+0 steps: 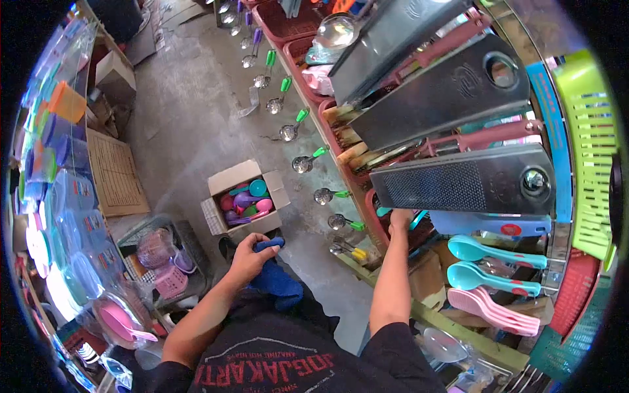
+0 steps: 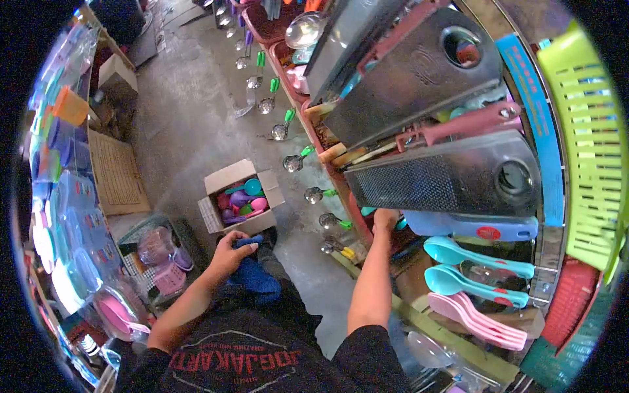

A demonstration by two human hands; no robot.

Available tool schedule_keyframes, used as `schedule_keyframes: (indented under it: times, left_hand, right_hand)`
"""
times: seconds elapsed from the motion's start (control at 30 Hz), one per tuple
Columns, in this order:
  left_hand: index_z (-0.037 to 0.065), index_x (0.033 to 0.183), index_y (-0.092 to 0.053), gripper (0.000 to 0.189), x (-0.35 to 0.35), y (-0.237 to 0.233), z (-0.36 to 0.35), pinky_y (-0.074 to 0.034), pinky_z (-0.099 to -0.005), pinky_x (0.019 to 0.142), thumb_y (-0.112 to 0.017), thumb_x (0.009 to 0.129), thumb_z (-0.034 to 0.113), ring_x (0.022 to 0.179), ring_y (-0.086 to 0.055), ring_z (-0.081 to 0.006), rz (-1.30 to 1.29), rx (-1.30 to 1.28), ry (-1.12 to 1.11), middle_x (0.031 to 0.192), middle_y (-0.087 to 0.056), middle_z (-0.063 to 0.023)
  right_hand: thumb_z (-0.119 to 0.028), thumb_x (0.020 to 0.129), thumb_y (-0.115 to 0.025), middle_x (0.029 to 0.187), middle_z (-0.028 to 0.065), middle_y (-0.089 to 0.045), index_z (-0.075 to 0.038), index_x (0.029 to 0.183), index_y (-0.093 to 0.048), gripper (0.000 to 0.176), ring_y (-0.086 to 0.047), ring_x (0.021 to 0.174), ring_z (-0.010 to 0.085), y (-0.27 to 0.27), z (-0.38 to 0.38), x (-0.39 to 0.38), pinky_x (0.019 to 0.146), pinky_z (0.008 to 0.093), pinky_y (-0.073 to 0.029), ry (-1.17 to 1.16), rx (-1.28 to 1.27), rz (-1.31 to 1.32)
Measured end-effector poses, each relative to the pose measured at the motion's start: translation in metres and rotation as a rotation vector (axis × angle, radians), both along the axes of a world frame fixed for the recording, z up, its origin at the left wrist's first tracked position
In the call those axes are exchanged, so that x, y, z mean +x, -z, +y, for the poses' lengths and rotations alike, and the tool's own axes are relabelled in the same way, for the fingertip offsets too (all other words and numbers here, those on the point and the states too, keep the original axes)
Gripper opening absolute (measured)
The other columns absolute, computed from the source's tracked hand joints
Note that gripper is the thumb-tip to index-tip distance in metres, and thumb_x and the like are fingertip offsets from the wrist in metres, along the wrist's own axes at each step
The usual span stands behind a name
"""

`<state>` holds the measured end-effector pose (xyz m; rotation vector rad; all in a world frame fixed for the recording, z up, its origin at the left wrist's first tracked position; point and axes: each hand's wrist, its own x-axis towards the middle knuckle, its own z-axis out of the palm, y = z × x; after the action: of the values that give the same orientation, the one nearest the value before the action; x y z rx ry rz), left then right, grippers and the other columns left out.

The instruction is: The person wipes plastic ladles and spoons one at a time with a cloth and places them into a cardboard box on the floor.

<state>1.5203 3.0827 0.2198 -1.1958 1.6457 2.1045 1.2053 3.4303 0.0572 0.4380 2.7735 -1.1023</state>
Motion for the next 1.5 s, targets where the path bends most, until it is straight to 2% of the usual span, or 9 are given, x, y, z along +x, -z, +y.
schedule_keyframes:
  times: [0.1,0.2,0.3,0.4,0.63,0.8,1.13,1.27,1.5]
  left_hand:
    - [0.003,0.092,-0.055,0.03,-0.003,0.011,0.004,-0.044,-0.0268,0.063,-0.07,0.072,0.02,0.069,-0.054,-0.0117,0.028,-0.142,0.086,0.078,-0.058,-0.0047]
    - [0.003,0.092,-0.055,0.029,-0.011,0.007,0.005,-0.045,-0.0267,0.061,-0.069,0.072,0.02,0.068,-0.054,-0.0113,0.023,-0.054,0.056,0.077,-0.057,-0.0049]
    - [0.002,0.092,-0.055,0.03,-0.015,0.003,0.003,-0.045,-0.027,0.061,-0.068,0.073,0.021,0.067,-0.054,-0.0119,0.063,-0.044,0.016,0.076,-0.057,-0.0052]
    - [0.002,0.093,-0.055,0.029,-0.014,0.014,0.004,-0.045,-0.0275,0.061,-0.068,0.074,0.021,0.067,-0.055,-0.0125,0.098,-0.041,-0.038,0.076,-0.057,-0.0059]
    - [0.002,0.092,-0.056,0.027,-0.003,0.039,-0.017,-0.045,-0.027,0.066,-0.065,0.079,0.023,0.073,-0.054,-0.0117,0.096,-0.086,-0.204,0.078,-0.058,-0.0051]
    - [0.002,0.096,-0.056,0.038,0.023,0.173,-0.039,-0.043,-0.0375,0.078,-0.06,0.08,0.036,0.087,-0.056,-0.0286,0.014,-0.393,-0.168,0.09,-0.057,-0.0167]
    - [-0.002,0.094,-0.061,0.057,0.004,0.576,-0.07,-0.046,-0.0372,0.074,-0.065,0.071,0.05,0.086,-0.059,-0.0288,-0.562,-0.15,-0.166,0.09,-0.061,-0.0194]
    - [-0.014,0.111,-0.05,0.088,-0.059,0.631,-0.056,-0.04,-0.0359,0.092,-0.068,0.064,0.058,0.107,-0.053,-0.0341,-0.794,0.048,-0.572,0.112,-0.055,-0.0269]
    - [-0.009,0.096,-0.053,0.037,-0.056,0.605,-0.045,-0.043,-0.0415,0.085,-0.057,0.075,0.021,0.095,-0.057,-0.037,-0.655,-0.225,-1.057,0.1,-0.058,-0.0264]
  right_hand:
    - [-0.012,0.08,-0.059,0.095,0.0069,-0.058,0.0,0.098,-0.058,0.022,-0.054,0.083,0.0217,0.01,0.009,-0.008,0.072,0.0328,-0.046,0.028,-0.432,0.118]
    - [-0.009,0.08,-0.058,0.084,0.0051,-0.058,0.0,0.09,-0.059,0.014,-0.055,0.071,0.0196,0.036,0.027,-0.012,0.065,0.0316,-0.046,0.008,-0.216,0.088]
    - [-0.009,0.081,-0.058,0.077,0.0035,-0.057,0.002,0.086,-0.06,0.012,-0.054,0.065,0.0158,-0.111,-0.069,0.06,0.063,0.0278,-0.045,-0.163,0.203,0.184]
    - [-0.01,0.08,-0.061,0.076,0.0045,-0.057,0.004,0.089,-0.06,0.016,-0.054,0.067,0.0139,-0.164,-0.135,0.129,0.063,0.0274,-0.044,-0.29,-0.061,0.285]
    - [-0.018,0.08,-0.064,0.091,0.0041,-0.058,0.001,0.112,-0.053,0.039,-0.054,0.081,0.0137,-0.119,-0.222,0.253,0.073,0.0293,-0.045,-0.741,-0.56,-0.41]
    - [-0.013,0.077,-0.062,0.095,0.0067,-0.059,0.0,0.108,-0.053,0.034,-0.055,0.083,0.0144,-0.003,-0.26,0.27,0.075,0.0293,-0.046,-0.27,-0.707,-1.088]
    - [-0.013,0.076,-0.064,0.087,0.0048,-0.06,-0.001,0.099,-0.057,0.027,-0.054,0.076,0.0116,0.226,-0.255,0.262,0.068,0.0262,-0.045,-0.085,-0.518,-0.798]
    - [-0.014,0.078,-0.063,0.09,0.0048,-0.06,-0.001,0.101,-0.055,0.027,-0.054,0.079,0.0116,0.238,-0.227,0.263,0.072,0.0258,-0.045,-0.084,-0.347,-0.817]
    - [-0.012,0.079,-0.063,0.09,0.0046,-0.059,-0.001,0.101,-0.055,0.026,-0.054,0.08,0.0117,0.213,-0.207,0.256,0.074,0.0264,-0.044,0.025,-0.425,-0.797]
